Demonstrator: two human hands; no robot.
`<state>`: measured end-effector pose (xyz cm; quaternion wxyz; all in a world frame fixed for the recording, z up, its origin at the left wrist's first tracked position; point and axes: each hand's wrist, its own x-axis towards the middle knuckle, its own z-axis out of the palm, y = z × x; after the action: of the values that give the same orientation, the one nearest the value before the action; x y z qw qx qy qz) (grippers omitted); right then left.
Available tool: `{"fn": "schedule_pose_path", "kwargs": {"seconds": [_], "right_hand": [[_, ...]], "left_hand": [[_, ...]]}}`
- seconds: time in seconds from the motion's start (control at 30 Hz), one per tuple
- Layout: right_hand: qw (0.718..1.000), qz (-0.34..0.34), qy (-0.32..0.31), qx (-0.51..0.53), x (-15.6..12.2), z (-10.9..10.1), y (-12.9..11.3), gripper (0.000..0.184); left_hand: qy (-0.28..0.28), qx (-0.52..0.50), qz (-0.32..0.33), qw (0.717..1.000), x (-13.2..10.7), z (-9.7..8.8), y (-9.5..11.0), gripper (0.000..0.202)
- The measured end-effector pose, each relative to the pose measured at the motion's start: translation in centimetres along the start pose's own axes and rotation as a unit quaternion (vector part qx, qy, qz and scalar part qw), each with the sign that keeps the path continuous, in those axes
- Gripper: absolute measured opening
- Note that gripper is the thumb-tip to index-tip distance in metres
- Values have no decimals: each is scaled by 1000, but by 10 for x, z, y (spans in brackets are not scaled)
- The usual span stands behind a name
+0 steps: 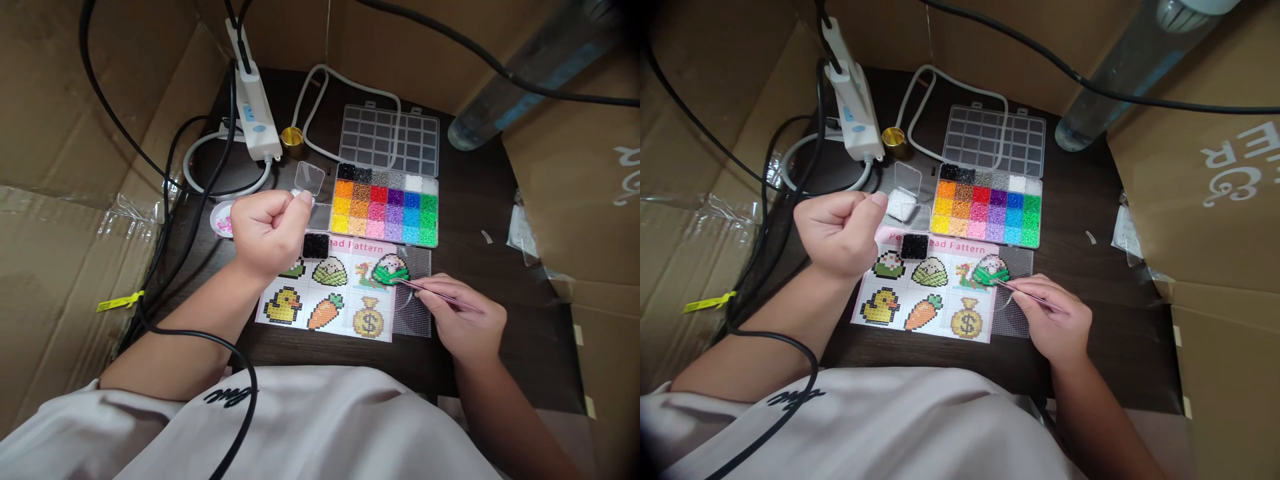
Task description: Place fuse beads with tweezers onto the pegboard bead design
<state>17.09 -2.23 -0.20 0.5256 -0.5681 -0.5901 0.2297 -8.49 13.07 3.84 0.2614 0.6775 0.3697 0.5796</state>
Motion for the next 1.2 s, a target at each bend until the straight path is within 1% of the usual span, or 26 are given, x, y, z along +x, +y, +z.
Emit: {"fn": "schedule_pose_path", "kwargs": {"seconds": [0.13, 0.33, 0.5, 0.67, 0.77, 0.87, 1.03, 1.1, 1.2], "right_hand": [[1000, 7, 4, 7, 0, 0, -1, 33], [1000, 21, 15, 15, 1, -1, 0, 29], [999, 35, 17, 23, 1, -1, 1, 25], [999, 39, 15, 26, 1, -2, 2, 23], [999, 37, 15, 26, 1, -2, 2, 21], [999, 35, 16, 23, 1, -2, 2, 20], [999, 32, 15, 24, 2, -2, 1, 21], [999, 29, 12, 24, 3, -2, 1, 22], [999, 25, 12, 25, 3, -2, 1, 22]], "left_hand": [[-4, 0, 1, 1000, 1, -1, 1, 65], [0, 8, -19, 1000, 1, 0, 2, 68], [0, -19, -6, 1000, -1, 0, -1, 67], [25, -79, -50, 995, -5, 1, -10, 68], [29, -109, -58, 992, -6, 1, -12, 69], [27, -82, -35, 996, -5, 0, -12, 66], [-5, 3, 16, 1000, 0, -2, -2, 64], [-1, 17, 21, 1000, 1, -2, 1, 65], [11, 25, 12, 1000, 1, -1, 3, 67]]}}
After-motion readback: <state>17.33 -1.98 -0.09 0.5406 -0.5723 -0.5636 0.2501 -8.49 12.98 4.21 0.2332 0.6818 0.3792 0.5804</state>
